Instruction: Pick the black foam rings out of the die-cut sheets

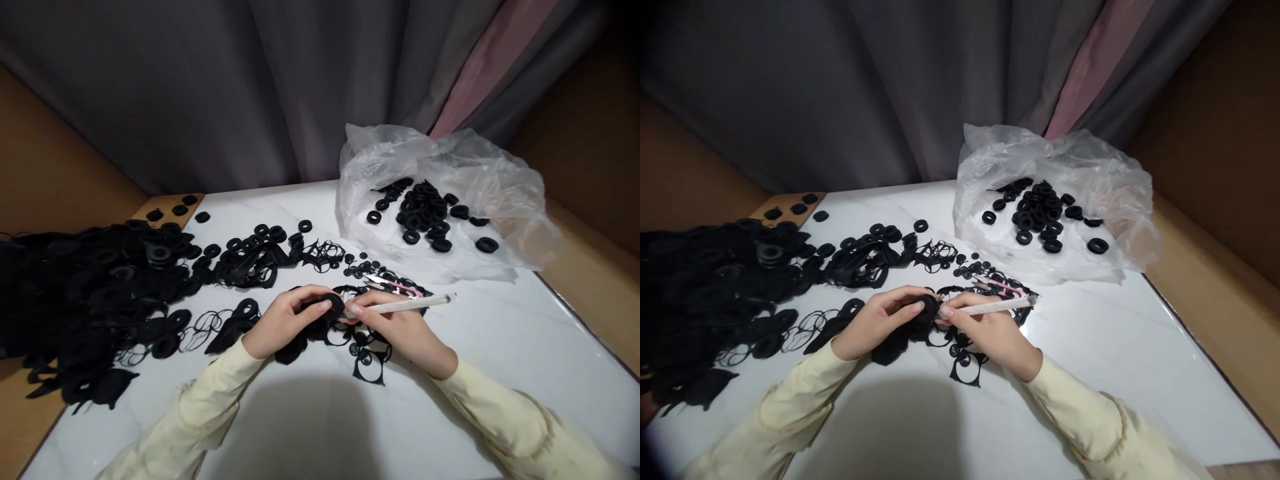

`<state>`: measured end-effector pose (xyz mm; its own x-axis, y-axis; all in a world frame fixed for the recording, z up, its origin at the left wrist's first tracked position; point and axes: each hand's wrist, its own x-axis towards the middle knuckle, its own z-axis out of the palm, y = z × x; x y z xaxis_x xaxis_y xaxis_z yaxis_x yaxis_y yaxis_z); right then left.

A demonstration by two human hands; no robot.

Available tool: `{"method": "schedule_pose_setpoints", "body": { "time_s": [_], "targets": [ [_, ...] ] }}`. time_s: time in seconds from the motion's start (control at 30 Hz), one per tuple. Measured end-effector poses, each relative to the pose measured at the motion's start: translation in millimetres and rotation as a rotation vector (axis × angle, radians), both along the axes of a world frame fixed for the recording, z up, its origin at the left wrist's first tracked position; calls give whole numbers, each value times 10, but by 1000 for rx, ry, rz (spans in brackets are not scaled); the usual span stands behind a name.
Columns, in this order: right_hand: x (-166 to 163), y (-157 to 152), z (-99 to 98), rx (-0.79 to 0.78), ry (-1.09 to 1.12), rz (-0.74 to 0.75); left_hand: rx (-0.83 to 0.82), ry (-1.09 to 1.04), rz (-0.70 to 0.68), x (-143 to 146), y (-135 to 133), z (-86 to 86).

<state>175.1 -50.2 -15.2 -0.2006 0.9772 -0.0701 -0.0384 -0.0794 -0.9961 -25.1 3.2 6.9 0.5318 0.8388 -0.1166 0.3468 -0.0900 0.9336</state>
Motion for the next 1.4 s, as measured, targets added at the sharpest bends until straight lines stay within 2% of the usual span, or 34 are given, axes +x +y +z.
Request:
{"method": "schedule_pose_setpoints", "body": {
  "time_s": [0.2, 0.47, 0.53, 0.67, 0.83, 0.93, 1.03, 1.13, 1.27, 1.33, 1.4],
  "targets": [
    [36, -11, 48, 57, -75, -44, -127, -11, -26, -30, 24, 22],
    [17, -8, 26, 49, -110, -124, -300, -194, -263, -163, 57, 18],
    [9, -11, 30, 38, -96, -136, -350, -263, -268, -179, 61, 1],
    [-3, -19, 49, -4, -54, -130, -328, -350, -221, -158, 62, 4],
    [-7, -26, 46, -35, -12, -103, -130, -125, -116, -78, 36, 52],
    [-11, -22, 40, -44, 20, -103, -200, -186, -65, -56, 17, 33],
    [-18, -15, 43, -66, 36, -107, -295, -271, 54, -43, 10, 18],
    [-23, -15, 51, -77, 41, -106, -300, -264, 136, -20, 36, 68],
    [-20, -27, 67, -71, 46, -99, -212, -62, 141, -88, 137, 255],
    [-12, -32, 71, -48, 35, -103, -50, 129, 216, -230, 203, 372],
    [-3, -35, 62, -37, 49, -106, 193, 422, 339, -450, 262, 464]
  ]
}}
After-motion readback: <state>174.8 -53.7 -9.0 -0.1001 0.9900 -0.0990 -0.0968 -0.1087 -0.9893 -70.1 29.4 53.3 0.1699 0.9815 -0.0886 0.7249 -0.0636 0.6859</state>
